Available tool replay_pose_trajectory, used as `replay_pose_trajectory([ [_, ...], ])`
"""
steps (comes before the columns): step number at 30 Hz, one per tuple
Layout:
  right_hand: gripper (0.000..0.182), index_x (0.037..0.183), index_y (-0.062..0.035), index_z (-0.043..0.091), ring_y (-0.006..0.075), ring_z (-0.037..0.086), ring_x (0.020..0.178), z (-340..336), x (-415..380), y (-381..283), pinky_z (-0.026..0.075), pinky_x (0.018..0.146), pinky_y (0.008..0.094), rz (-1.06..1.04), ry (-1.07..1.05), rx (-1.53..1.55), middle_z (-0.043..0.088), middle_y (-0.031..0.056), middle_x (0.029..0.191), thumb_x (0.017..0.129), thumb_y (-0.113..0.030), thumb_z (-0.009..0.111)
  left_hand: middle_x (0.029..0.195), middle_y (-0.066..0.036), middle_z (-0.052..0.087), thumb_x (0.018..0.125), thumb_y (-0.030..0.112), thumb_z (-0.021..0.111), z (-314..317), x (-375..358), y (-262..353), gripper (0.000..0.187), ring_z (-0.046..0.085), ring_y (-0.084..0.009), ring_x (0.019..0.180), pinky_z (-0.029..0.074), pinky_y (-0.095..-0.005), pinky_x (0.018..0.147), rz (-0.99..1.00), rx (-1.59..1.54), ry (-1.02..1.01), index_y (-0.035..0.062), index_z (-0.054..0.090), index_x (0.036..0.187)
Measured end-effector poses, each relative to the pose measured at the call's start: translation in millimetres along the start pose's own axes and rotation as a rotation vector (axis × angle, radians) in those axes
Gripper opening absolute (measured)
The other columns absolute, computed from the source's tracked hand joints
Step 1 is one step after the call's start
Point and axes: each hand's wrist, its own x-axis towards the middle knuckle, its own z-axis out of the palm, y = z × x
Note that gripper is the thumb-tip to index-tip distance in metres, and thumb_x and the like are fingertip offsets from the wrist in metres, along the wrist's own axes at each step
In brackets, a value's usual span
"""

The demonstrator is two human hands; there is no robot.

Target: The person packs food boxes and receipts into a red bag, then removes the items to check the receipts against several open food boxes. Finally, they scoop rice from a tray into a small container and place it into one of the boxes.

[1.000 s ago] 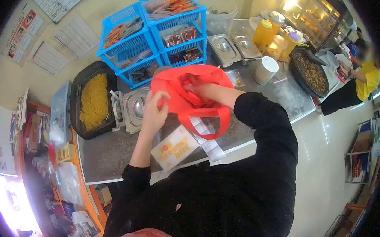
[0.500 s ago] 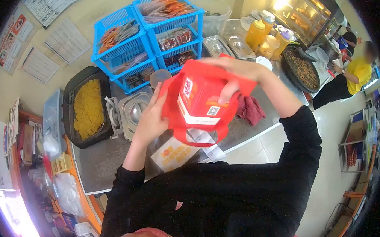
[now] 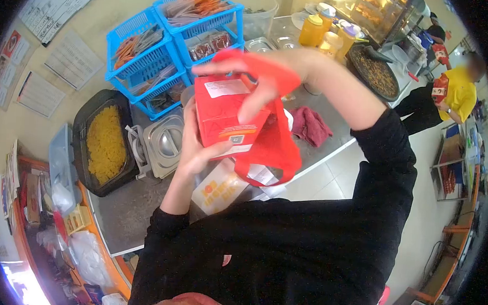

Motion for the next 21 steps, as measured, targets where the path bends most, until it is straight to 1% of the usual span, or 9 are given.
replay_pose_trajectory([
  [1, 0.089, 0.146, -0.0116, 0.027, 0.0231, 0.051, 0.117, -12.8, -6.5, 32.8, 0.043, 0.096, 0.0356, -0.080, 0.044, -0.051, 0.042, 0.0112, 0.138, 0.073, -0.035, 0.073, 0.138, -0.017, 0.025, 0.054, 0.023, 0.086, -3.2, -2.4, -2.1, 0.100, 0.031, -0.0286, 0.130, 0.030, -0.0392, 0.107, 0.018, -0.018, 0.006, -0.0040, 0.030, 0.133],
  [3, 0.067, 0.141, -0.0075, 0.037, 0.0224, 0.057, 0.109, -33.1, -28.4, 26.3, 0.051, 0.085, 0.0349, 0.129, -0.029, 0.165, 0.045, 0.0121, 0.137, 0.084, -0.029, 0.064, 0.138, -0.015, 0.024, 0.053, 0.030, 0.085, -8.7, -9.4, 4.0, 0.100, 0.030, -0.0273, 0.131, 0.030, -0.0390, 0.107, 0.015, -0.036, 0.029, -0.0031, 0.033, 0.131],
  [4, 0.050, 0.133, -0.0031, 0.047, 0.0190, 0.060, 0.101, -43.9, -47.5, 44.5, 0.053, 0.078, 0.0297, 0.323, 0.110, 0.377, 0.054, 0.0122, 0.127, 0.087, -0.019, 0.058, 0.138, -0.015, 0.023, 0.053, 0.033, 0.085, -16.1, -14.5, 5.9, 0.101, 0.029, -0.0270, 0.131, 0.031, -0.0393, 0.107, 0.016, -0.038, 0.033, -0.0029, 0.033, 0.131],
  [6, 0.039, 0.121, -0.0009, 0.055, 0.0181, 0.062, 0.094, -79.4, -72.3, 48.8, 0.053, 0.073, 0.0270, 0.666, 0.151, -0.165, 0.061, 0.0117, 0.115, 0.085, -0.015, 0.058, 0.139, -0.013, 0.022, 0.052, 0.039, 0.084, -18.7, -21.5, 17.9, 0.102, 0.028, -0.0263, 0.132, 0.033, -0.0403, 0.106, -0.022, -0.106, 0.047, -0.0021, 0.034, 0.131],
  [8, 0.033, 0.111, 0.0001, 0.057, 0.0188, 0.062, 0.090, -61.4, -80.9, 9.3, 0.052, 0.072, 0.0266, 0.494, 0.612, -0.363, 0.064, 0.0107, 0.109, 0.082, -0.016, 0.061, 0.140, -0.013, 0.020, 0.052, 0.042, 0.083, -22.6, -25.3, 25.7, 0.102, 0.027, -0.0257, 0.133, 0.034, -0.0408, 0.105, -0.039, -0.151, 0.055, -0.0015, 0.035, 0.131],
  [10, 0.049, 0.117, -0.0028, 0.052, 0.0229, 0.058, 0.098, -8.0, -68.0, -47.8, 0.048, 0.080, 0.0314, 0.073, 0.538, -0.110, 0.057, 0.0135, 0.118, 0.074, -0.018, 0.070, 0.140, -0.014, 0.021, 0.050, 0.041, 0.083, -20.6, -23.3, 28.2, 0.101, 0.026, -0.0274, 0.134, 0.031, -0.0429, 0.106, 0.015, -0.098, 0.047, -0.0012, 0.037, 0.130],
  [12, 0.076, 0.129, -0.0069, 0.043, 0.0297, 0.051, 0.111, 42.6, -36.0, -68.1, 0.043, 0.092, 0.0379, -0.196, 0.403, -0.282, 0.046, 0.0165, 0.130, 0.063, -0.020, 0.079, 0.140, -0.015, 0.022, 0.048, 0.041, 0.083, -17.5, -20.4, 37.5, 0.101, 0.024, -0.0295, 0.134, 0.026, -0.0450, 0.109, 0.081, -0.009, 0.005, -0.0006, 0.038, 0.129],
  [16, 0.093, 0.138, -0.0123, 0.034, 0.0369, 0.043, 0.120, 66.5, -20.6, -66.7, 0.038, 0.099, 0.0419, -0.080, 0.368, -0.483, 0.037, 0.0179, 0.136, 0.059, -0.020, 0.082, 0.141, -0.021, 0.024, 0.046, 0.042, 0.082, -1.8, -14.3, 41.8, 0.104, 0.016, -0.0346, 0.138, 0.004, -0.0484, 0.113, 0.262, 0.142, -0.076, 0.0017, 0.039, 0.131],
  [21, 0.097, 0.138, -0.0031, 0.032, 0.0292, 0.044, 0.122, 50.0, -60.7, -69.3, 0.036, 0.101, 0.0366, -0.021, 0.440, -0.309, 0.039, 0.0174, 0.134, 0.056, -0.021, 0.081, 0.145, -0.026, 0.018, 0.047, 0.038, 0.086, 17.7, -32.6, 33.5, 0.098, 0.008, -0.0459, 0.137, 0.006, -0.0587, 0.109, 0.418, 0.494, 0.066, 0.0025, 0.039, 0.126],
])
